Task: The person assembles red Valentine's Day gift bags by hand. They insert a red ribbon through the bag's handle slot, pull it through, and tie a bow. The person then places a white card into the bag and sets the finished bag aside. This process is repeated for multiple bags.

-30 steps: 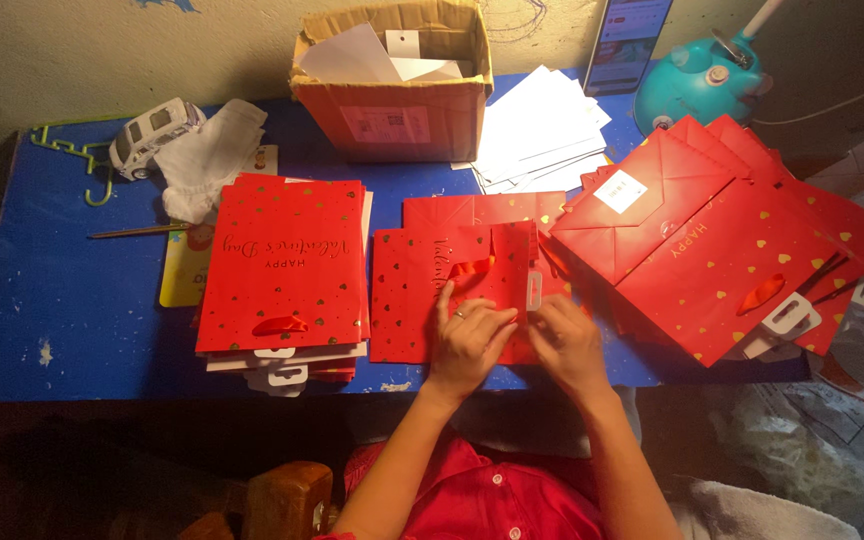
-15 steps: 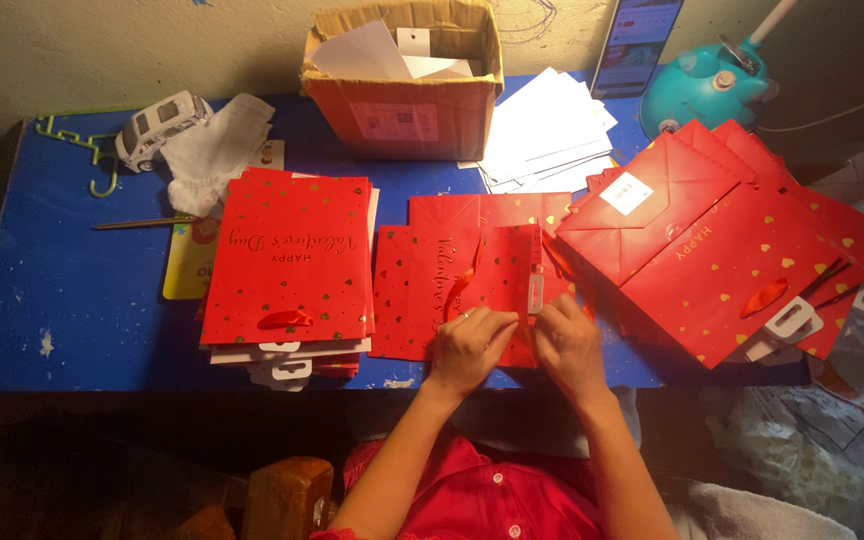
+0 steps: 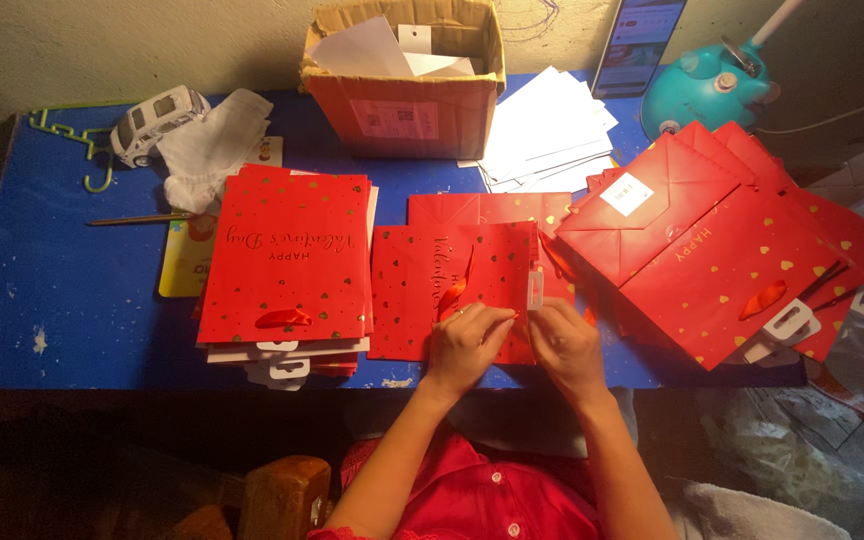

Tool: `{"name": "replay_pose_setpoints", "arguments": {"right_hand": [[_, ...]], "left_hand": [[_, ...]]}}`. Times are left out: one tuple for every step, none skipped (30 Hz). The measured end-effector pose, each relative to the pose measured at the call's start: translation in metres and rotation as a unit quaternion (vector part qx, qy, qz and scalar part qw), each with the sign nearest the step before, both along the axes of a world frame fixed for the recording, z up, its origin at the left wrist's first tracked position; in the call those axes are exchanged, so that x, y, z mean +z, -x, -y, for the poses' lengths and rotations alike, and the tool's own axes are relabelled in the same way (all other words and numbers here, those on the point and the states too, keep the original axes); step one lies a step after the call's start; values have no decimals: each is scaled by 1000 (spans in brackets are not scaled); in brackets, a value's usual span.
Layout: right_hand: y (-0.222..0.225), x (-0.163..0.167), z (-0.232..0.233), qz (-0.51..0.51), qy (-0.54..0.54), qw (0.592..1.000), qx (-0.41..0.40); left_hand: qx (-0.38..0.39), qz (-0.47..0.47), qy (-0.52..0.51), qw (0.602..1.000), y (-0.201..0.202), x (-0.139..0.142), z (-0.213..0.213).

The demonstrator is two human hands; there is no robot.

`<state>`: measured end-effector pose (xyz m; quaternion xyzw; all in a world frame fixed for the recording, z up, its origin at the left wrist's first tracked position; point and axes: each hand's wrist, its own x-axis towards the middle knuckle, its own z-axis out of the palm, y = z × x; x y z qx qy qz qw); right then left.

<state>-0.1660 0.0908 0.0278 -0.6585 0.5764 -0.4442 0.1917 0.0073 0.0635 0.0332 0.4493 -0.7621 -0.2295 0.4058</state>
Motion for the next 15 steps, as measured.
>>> {"name": "replay_pose_setpoints", "arguments": {"right_hand": [[0,-2,-1,7,-16,1000,-2],[0,-4,-1,7,-18,1000,-20],[0,-6,-2,6,-20,999,-38],[0,-8,-2,6,-21,998,-56],[0,-9,-2,30,-26,996,-76],[0,-9,-2,53,-31,994,-95],[0,-9,-1,77,-35,990,-114],[1,-9,-1,78,-36,990,-113],[1,-8,0,80,-37,990,-112],[1,-6,0,81,-38,990,-112],[2,-4,1,76,-21,992,-97],[2,-2,2,71,-3,994,-83],[3,0,2,66,14,995,-68],[3,1,2,62,-1,997,-56],[3,2,2,57,-17,997,-43]], "left_hand": [[-1,-1,5,1000,0,0,0],[0,-1,10,1000,0,0,0],[0,-1,15,1000,0,1,0],[0,-1,19,1000,0,1,0],[1,1,15,1000,0,1,0],[1,3,10,1000,0,1,0],[2,5,5,1000,0,2,0],[2,4,4,1000,0,2,-1],[3,3,3,1000,0,2,0],[3,3,2,1000,0,2,-1],[4,3,1,1000,0,3,-1],[4,3,-1,1000,0,3,-1],[5,3,-2,1000,0,3,0],[5,1,1,1000,0,3,0],[6,-2,3,1000,0,3,0]]}}
